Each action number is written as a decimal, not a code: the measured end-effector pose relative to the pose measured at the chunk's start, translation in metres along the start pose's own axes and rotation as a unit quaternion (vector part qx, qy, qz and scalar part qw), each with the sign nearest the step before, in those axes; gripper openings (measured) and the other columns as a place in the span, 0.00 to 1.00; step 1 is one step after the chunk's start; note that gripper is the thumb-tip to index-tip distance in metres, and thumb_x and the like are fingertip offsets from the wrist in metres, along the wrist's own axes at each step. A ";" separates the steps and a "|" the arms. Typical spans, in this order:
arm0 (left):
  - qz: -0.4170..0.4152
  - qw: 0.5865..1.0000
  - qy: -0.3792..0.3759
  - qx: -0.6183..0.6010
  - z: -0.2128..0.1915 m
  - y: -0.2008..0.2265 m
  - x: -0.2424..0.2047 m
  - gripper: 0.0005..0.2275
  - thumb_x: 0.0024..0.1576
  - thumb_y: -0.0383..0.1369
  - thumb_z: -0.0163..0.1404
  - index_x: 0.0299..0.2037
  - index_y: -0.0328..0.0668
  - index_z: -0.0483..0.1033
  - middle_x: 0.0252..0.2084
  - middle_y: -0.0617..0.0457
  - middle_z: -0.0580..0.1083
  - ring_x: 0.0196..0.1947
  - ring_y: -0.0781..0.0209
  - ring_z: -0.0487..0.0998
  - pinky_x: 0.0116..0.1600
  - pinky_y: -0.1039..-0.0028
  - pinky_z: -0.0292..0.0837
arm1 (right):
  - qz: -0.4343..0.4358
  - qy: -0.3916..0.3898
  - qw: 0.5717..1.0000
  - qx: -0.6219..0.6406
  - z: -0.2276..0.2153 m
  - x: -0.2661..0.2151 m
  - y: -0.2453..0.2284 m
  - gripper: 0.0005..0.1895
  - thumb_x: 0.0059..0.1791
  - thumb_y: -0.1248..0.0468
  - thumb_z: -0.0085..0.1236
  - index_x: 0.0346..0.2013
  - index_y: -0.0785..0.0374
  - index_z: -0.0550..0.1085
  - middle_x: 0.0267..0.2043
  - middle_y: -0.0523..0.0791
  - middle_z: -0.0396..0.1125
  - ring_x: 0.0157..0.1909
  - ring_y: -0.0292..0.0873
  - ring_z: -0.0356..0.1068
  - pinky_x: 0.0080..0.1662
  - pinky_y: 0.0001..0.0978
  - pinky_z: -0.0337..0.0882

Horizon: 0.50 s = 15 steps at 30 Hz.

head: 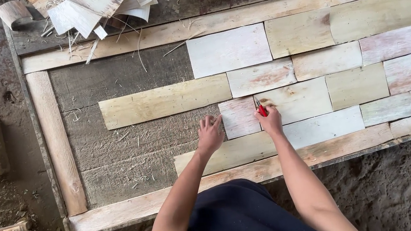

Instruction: Selecting, trimming with a utility knife, and arranging wood veneer strips into a tiled pattern on a flat surface.

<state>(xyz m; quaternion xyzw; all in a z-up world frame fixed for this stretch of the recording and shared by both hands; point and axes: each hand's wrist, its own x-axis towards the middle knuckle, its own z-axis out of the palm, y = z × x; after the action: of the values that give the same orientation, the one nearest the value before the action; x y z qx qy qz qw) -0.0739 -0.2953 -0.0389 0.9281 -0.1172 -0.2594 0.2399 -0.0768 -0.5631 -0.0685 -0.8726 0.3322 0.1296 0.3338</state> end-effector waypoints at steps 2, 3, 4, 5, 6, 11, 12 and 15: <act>0.000 1.000 -0.001 0.002 0.003 0.000 -0.001 0.26 0.56 0.37 0.49 0.68 0.57 0.66 0.57 0.55 0.58 0.58 0.53 0.60 0.54 0.62 0.72 | 0.001 0.001 1.000 0.005 -0.002 -0.004 0.000 0.13 0.41 0.52 0.66 0.38 0.48 0.81 0.40 0.43 0.72 0.50 0.50 0.74 0.55 0.45 0.73; 0.003 1.000 -0.002 0.006 0.003 -0.001 0.000 0.27 0.56 0.37 0.50 0.69 0.58 0.66 0.57 0.56 0.57 0.59 0.53 0.59 0.55 0.62 0.72 | 0.003 0.003 1.000 0.012 -0.002 -0.005 -0.001 0.12 0.42 0.52 0.65 0.38 0.48 0.81 0.39 0.42 0.72 0.47 0.47 0.75 0.55 0.44 0.74; 0.000 1.000 -0.001 0.005 0.001 0.000 -0.001 0.27 0.56 0.37 0.50 0.69 0.58 0.66 0.57 0.56 0.57 0.59 0.53 0.59 0.55 0.62 0.72 | 0.001 0.002 1.000 0.012 -0.002 -0.004 -0.002 0.12 0.42 0.52 0.65 0.38 0.48 0.81 0.39 0.42 0.72 0.47 0.47 0.75 0.55 0.44 0.74; 0.001 1.000 0.002 0.001 -0.001 0.000 -0.002 0.27 0.56 0.37 0.50 0.69 0.58 0.66 0.57 0.56 0.57 0.60 0.52 0.59 0.56 0.61 0.71 | 0.003 0.002 1.000 0.017 -0.002 -0.004 -0.003 0.12 0.42 0.52 0.65 0.38 0.48 0.81 0.39 0.43 0.71 0.48 0.49 0.75 0.55 0.45 0.73; 0.001 1.000 0.004 -0.004 -0.002 0.001 -0.004 0.27 0.55 0.37 0.50 0.69 0.59 0.66 0.57 0.56 0.57 0.60 0.51 0.59 0.56 0.60 0.71 | 0.005 0.002 1.000 0.023 -0.003 -0.004 -0.003 0.12 0.42 0.52 0.66 0.38 0.49 0.82 0.40 0.44 0.71 0.49 0.51 0.75 0.55 0.46 0.73; -0.002 1.000 -0.001 -0.011 -0.004 0.003 -0.001 0.28 0.55 0.37 0.50 0.70 0.59 0.66 0.57 0.55 0.58 0.60 0.51 0.60 0.57 0.60 0.71 | 0.008 -0.008 0.999 0.040 -0.007 -0.008 -0.008 0.11 0.43 0.54 0.65 0.39 0.49 0.82 0.31 0.44 0.71 0.42 0.50 0.76 0.47 0.43 0.75; -0.005 1.000 -0.003 -0.011 -0.001 0.001 -0.001 0.28 0.55 0.38 0.50 0.70 0.60 0.65 0.57 0.56 0.58 0.60 0.52 0.59 0.57 0.60 0.71 | 0.014 -0.014 0.999 0.050 -0.007 -0.008 -0.007 0.10 0.43 0.54 0.64 0.38 0.48 0.81 0.26 0.40 0.71 0.37 0.46 0.76 0.43 0.39 0.76; 0.006 1.000 0.007 -0.004 0.001 -0.002 0.000 0.28 0.54 0.38 0.51 0.69 0.60 0.66 0.57 0.56 0.58 0.60 0.51 0.60 0.56 0.60 0.72 | 0.021 -0.018 0.998 0.052 -0.005 -0.002 -0.002 0.10 0.43 0.55 0.64 0.38 0.49 0.81 0.24 0.41 0.72 0.32 0.45 0.76 0.37 0.37 0.77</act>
<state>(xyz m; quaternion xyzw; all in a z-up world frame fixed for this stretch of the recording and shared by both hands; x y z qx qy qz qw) -0.0744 -0.2938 -0.0410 0.9281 -0.1199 -0.2524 0.2462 -0.0769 -0.5644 -0.0632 -0.8447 0.3504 0.1343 0.3817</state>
